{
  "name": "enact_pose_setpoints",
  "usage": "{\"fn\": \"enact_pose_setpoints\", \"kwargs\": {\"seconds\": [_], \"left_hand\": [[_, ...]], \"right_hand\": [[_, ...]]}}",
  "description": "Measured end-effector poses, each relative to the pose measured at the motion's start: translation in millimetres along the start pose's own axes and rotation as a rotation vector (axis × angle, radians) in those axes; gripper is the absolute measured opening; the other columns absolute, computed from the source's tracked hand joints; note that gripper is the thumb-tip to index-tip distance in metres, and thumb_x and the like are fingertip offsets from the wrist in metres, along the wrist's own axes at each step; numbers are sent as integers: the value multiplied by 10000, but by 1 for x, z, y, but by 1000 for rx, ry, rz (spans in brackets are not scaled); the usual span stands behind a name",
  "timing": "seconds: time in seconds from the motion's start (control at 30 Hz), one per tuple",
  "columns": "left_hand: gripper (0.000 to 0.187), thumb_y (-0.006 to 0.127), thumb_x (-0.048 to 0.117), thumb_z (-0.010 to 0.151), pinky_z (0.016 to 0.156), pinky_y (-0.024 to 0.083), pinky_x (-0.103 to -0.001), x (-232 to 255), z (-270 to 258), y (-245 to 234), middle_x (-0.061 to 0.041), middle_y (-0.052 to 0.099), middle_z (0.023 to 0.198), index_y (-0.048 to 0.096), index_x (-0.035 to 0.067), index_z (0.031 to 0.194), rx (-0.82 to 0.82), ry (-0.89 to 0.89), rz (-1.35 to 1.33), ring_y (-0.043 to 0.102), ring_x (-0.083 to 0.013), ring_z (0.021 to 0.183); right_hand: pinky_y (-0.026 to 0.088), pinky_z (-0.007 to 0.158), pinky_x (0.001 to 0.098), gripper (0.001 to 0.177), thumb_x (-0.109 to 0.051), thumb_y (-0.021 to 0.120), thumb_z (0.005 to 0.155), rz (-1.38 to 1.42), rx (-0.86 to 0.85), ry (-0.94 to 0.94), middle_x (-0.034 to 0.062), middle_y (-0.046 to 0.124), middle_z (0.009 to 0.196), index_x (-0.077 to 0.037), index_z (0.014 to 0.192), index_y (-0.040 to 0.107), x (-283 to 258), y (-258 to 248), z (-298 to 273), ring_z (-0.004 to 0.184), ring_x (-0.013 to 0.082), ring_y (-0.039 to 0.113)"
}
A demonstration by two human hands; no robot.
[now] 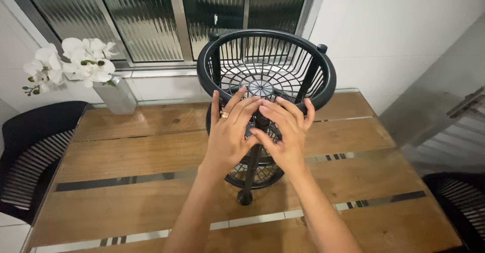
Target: The person assembles a black metal plant stand on a wooden table. They connect the base to the central pole, attach the two circular wire baskets, and secure the top ring, completing the structure.
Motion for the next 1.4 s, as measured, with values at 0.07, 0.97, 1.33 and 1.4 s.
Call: {"fn": "enact_pose_setpoints", "kwargs": {"seconds": [0.07,0.97,1.33,1.4], "left_hand": [[557,727,348,869,1283,110,-581,0,2,-1,-10,620,1406,586,104,1350,2,7,-20,457,-250,1468],[322,488,288,1055,1195,368,-468,8,51,-2,-109,724,1213,688,84,1202,-76,-93,-222,671,-288,1136],[284,558,276,891,610,497,-473,9,50,34,-142,679,708,678,72,734,-193,-200,-41,677,-361,702],[290,555,284,888,600,496,-466,7,47,40,-139,670,682,675,81,717,-230,-283,-103,673,-355,675]], "right_hand": [[163,1279,527,485,-275,885,816,24,18,-2,-12,704,1310,-146,1237,681,1,-1,0,1330,238,567],[361,1102,523,341,-170,691,870,-47,-278,65,127,694,1206,-59,1192,683,-5,7,18,1225,291,589],[371,1088,494,368,-176,775,803,-115,85,3,175,686,1227,-9,1116,678,-2,32,-15,1168,321,644],[383,1100,472,364,-159,772,839,-122,139,44,182,692,1250,18,1140,667,2,34,-22,1155,291,657]]}}
Point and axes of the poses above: each hand's wrist, its own z-axis towards the middle knuckle, its own y-axis out of the palm, x = y × z, the point moved 5 cm from there along z, towards the middle knuckle
